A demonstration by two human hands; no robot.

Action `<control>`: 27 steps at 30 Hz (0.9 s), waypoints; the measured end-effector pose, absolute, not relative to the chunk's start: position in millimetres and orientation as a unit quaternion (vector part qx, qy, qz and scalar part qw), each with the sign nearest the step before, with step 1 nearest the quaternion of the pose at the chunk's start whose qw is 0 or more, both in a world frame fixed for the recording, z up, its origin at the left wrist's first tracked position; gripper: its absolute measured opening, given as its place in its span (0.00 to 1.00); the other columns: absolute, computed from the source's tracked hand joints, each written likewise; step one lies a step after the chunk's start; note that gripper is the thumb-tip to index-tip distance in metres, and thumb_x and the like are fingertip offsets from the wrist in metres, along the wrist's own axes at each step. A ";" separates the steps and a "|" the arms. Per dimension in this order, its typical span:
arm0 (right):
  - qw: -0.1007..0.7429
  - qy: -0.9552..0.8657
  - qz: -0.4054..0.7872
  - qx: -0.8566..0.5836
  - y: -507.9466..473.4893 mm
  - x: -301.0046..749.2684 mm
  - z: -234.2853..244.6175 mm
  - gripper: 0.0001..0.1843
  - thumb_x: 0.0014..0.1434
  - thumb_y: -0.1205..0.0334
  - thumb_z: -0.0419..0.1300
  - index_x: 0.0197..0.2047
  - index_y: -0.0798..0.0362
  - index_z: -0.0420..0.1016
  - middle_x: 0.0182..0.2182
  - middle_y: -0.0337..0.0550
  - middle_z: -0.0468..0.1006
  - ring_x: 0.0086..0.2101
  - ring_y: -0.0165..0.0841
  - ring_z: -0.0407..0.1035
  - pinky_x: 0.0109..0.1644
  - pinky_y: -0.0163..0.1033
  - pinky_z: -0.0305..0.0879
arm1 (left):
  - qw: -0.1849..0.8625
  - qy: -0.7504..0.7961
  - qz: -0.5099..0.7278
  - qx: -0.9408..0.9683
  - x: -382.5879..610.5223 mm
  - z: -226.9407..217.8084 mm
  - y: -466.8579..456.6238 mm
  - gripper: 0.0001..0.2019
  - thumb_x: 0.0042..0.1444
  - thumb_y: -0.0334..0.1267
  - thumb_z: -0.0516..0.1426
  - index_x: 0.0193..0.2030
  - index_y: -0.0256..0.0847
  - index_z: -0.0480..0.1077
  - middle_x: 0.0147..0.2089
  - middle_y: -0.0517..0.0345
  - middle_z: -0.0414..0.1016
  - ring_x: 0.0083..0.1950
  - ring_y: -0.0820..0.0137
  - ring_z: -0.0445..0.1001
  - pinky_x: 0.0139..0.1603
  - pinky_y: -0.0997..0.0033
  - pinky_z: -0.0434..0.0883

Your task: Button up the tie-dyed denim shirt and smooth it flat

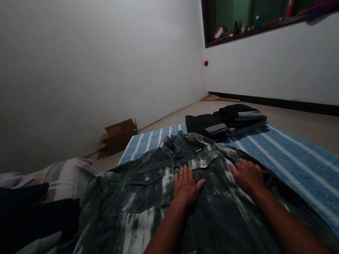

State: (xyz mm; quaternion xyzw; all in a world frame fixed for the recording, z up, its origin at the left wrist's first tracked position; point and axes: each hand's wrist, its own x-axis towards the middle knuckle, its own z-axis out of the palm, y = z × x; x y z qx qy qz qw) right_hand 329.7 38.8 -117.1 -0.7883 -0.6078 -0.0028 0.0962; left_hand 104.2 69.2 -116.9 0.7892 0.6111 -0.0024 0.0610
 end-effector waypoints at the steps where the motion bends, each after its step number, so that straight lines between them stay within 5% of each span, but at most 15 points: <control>1: 0.098 -0.607 -0.002 -0.788 38.5 329.8 -116.8 0.23 0.67 0.49 0.45 0.35 0.52 0.76 0.40 0.48 0.75 0.43 0.41 0.69 0.44 0.43 0.58 | 0.063 0.611 -0.002 0.789 104.3 -116.7 69.1 0.43 0.59 0.63 0.35 0.70 0.29 0.48 0.72 0.41 0.41 0.72 0.55 0.37 0.69 0.49 0.41; 27: 0.078 -0.604 0.043 -0.792 34.0 338.5 -119.9 0.29 0.66 0.47 0.39 0.38 0.54 0.76 0.44 0.52 0.75 0.46 0.46 0.68 0.47 0.48 0.61 | 0.134 0.545 0.054 0.826 78.8 -114.0 13.3 0.36 0.62 0.59 0.38 0.66 0.33 0.55 0.71 0.42 0.48 0.72 0.57 0.41 0.69 0.48 0.41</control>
